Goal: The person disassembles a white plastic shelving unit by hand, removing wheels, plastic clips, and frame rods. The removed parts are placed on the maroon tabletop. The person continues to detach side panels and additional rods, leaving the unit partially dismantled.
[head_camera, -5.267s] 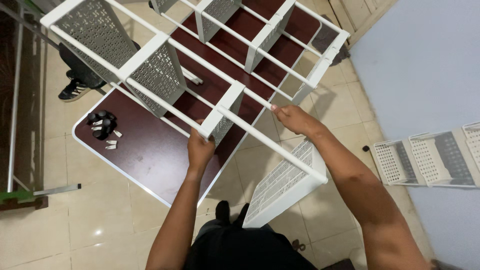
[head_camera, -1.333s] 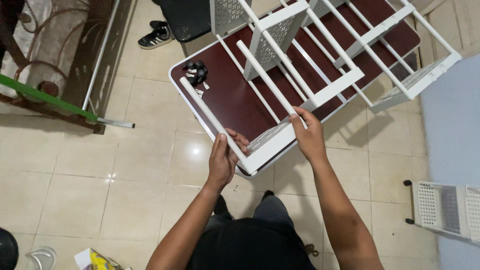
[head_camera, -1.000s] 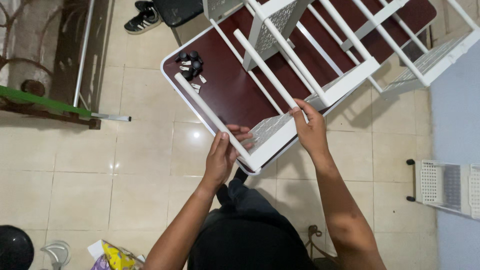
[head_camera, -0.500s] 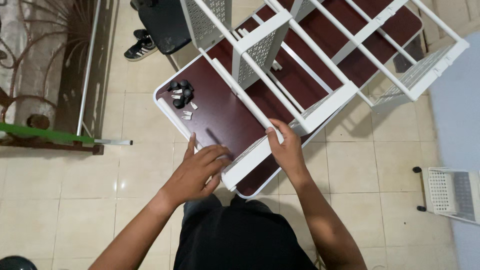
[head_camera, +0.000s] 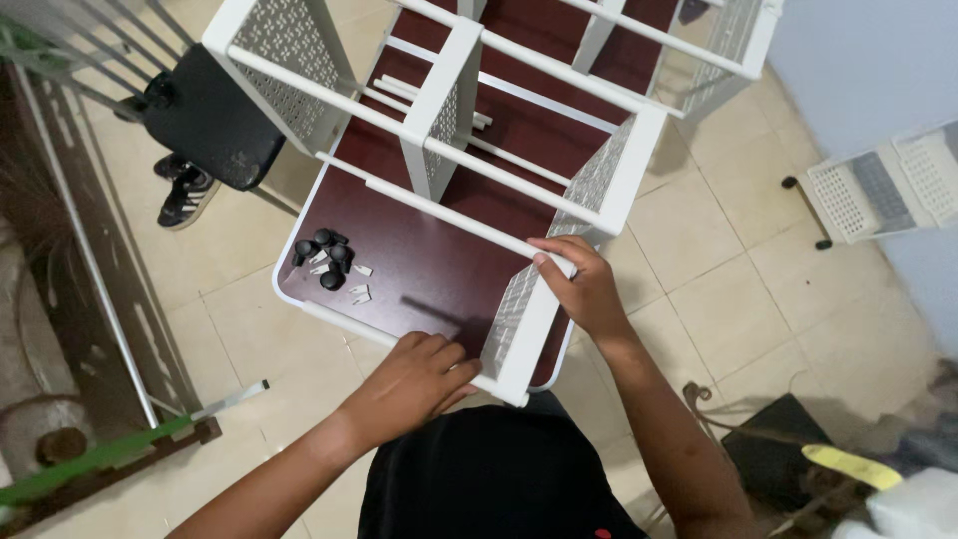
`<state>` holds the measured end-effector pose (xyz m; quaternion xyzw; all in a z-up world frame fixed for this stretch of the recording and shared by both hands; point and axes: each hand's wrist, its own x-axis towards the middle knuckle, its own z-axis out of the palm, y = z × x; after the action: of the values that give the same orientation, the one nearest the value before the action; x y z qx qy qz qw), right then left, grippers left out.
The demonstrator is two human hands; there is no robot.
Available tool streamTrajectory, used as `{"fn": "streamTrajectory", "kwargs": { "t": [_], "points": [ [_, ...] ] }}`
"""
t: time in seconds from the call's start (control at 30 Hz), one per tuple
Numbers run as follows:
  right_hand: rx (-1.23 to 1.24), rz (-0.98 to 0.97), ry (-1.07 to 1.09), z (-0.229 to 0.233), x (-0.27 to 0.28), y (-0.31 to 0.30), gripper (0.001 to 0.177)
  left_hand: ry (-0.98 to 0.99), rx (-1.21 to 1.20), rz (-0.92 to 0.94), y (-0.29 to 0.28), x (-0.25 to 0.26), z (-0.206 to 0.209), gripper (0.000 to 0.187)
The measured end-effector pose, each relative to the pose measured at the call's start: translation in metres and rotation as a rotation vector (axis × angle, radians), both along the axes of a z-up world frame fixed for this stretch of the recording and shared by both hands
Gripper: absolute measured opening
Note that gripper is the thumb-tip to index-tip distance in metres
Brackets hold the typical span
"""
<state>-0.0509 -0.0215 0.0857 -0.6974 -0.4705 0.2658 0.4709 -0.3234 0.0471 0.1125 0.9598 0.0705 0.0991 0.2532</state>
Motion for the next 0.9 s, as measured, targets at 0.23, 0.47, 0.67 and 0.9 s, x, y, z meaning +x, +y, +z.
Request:
{"fn": "streamTrajectory", "kwargs": {
  "t": [0.23, 0.47, 0.67, 0.9],
  "points": [
    [-0.039, -0.355, -0.092, -0.004, -0.038, -0.019, 0.044, -0.135, -0.012, -0.05, 0.0, -0.006, -0.015, 0.019],
    [-0.02, -0.299, -0.199, -0.016, -0.119, -0.055, 0.085, -0.153, 0.047, -0.084, -0.002, -0.004, -0.02, 0.014],
    [-0.214, -0.333, -0.093, -0.008, -0.115, -0.051, 0.086, 0.151, -0.116, -0.192, 0.008, 0.008, -0.022, 0.032],
    [-0.236, -0.359, -0.107, 0.003, -0.123, -0.048, 0.086, 0.625, -0.531, -0.407, 0.046, 0.05, -0.022, 0.053]
  ]
}}
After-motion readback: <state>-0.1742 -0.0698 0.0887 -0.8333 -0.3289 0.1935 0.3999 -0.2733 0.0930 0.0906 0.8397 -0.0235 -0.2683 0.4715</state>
